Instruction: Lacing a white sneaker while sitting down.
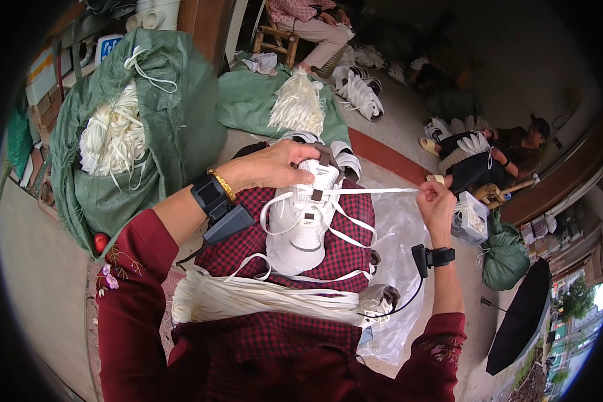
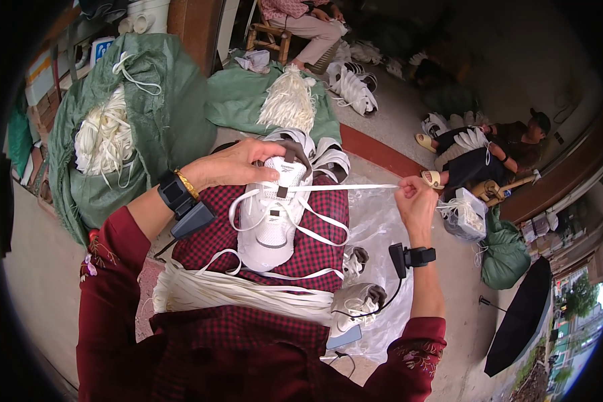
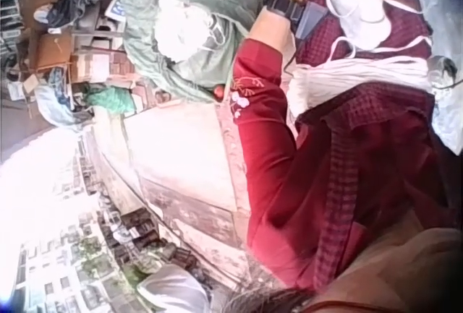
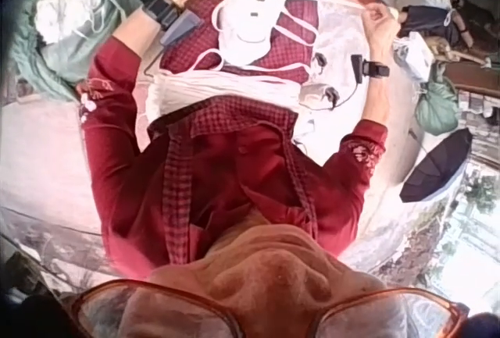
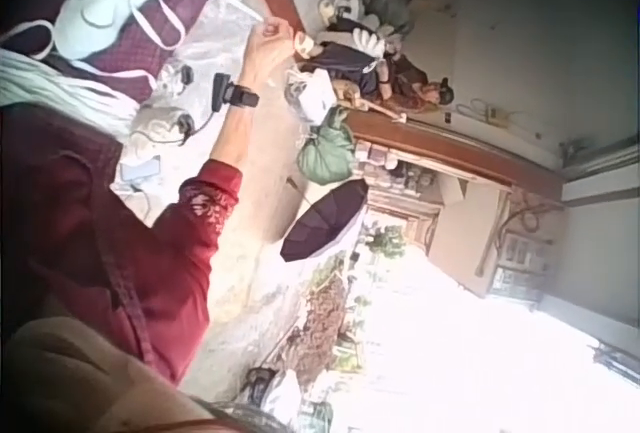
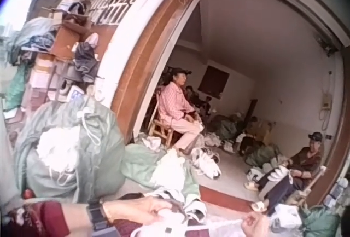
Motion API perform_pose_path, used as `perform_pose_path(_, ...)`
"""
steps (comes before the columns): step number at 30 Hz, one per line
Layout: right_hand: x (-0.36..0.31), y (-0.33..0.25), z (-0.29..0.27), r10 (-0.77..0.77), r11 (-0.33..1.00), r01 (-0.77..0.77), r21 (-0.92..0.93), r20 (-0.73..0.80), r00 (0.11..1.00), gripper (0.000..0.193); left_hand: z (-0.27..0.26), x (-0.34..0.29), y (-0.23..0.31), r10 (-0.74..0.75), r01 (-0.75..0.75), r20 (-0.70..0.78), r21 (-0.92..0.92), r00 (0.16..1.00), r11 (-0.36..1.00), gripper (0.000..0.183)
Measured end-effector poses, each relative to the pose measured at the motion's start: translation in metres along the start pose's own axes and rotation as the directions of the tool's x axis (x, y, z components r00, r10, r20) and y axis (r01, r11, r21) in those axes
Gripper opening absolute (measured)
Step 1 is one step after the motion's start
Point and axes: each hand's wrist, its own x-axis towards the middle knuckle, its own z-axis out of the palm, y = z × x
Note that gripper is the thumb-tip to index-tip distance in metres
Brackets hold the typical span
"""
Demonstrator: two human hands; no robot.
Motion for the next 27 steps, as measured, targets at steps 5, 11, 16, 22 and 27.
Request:
perform_pose_path(5, -0.014, 0.080, -0.005, 0.167, 0.961, -0.169, -0.217, -0.027, 0.986, 0.013, 0.002, -0.011, 0.006, 0.103, -0.100, -0.167, 0.027, 0.981, 0.995, 0.038)
perform_pose_path(11, -0.022, 0.019, 0.036, -0.021, 0.989, -0.013, 0.150, 0.226, 0.974, 0.019, 0.016, -0.062, 0.012, 0.354, -0.210, -0.223, 0.490, 0.908, 0.846, 0.023)
perform_pose_path(16, -0.018, -0.092, 0.042, -0.326, 0.906, 0.262, 0.332, 0.151, 0.933, 0.026, 0.027, -0.068, 0.012, 0.452, -0.205, -0.102, 0.790, 0.886, 0.579, 0.016)
perform_pose_path(22, -0.022, -0.139, 0.046, -0.432, 0.891, 0.342, 0.298, 0.326, 0.841, 0.034, 0.028, -0.055, 0.012, 0.314, -0.185, -0.200, 0.485, 0.928, 0.855, 0.024)
perform_pose_path(27, -0.023, -0.137, 0.057, -0.295, 0.852, 0.092, 0.515, 0.329, 0.897, 0.040, 0.041, -0.056, 0.007, 0.382, -0.103, -0.295, 0.659, 0.876, 0.745, 0.042)
